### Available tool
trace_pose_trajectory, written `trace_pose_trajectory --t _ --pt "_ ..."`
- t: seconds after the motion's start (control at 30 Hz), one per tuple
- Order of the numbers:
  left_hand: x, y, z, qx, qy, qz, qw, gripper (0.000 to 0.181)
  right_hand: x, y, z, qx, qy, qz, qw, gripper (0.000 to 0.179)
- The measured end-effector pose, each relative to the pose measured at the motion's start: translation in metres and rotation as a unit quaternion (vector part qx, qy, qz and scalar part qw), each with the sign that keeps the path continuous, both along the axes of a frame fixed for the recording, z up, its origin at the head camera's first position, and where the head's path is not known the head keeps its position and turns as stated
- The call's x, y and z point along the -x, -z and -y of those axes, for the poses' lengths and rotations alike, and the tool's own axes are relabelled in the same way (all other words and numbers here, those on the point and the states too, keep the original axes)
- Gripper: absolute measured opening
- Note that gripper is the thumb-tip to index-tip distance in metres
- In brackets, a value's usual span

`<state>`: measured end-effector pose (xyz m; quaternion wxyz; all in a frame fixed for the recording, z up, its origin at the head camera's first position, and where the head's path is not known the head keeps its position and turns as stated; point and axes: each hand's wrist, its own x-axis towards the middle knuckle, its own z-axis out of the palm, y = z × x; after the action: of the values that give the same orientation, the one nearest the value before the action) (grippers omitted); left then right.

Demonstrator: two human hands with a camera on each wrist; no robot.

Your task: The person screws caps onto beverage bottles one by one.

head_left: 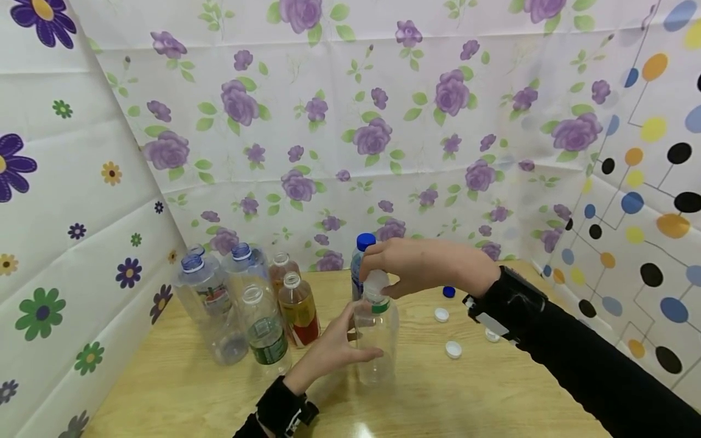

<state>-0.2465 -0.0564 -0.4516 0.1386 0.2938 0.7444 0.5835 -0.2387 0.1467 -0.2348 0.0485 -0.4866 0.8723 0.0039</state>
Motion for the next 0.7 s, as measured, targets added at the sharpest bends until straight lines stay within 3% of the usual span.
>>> trace_pose_trajectory --t 0.3,0.7 --pt "0.001 0.001 0.000 0.006 -0.002 -0.004 1.0000 0.077 0.001 0.004 0.002 0.012 -0.004 -0.005 0.9999 0.030" --pt "0.002 0.001 0.001 -0.004 0.004 -0.001 1.0000 0.079 0.010 0.007 -0.007 0.067 -0.066 0.008 0.9955 0.029"
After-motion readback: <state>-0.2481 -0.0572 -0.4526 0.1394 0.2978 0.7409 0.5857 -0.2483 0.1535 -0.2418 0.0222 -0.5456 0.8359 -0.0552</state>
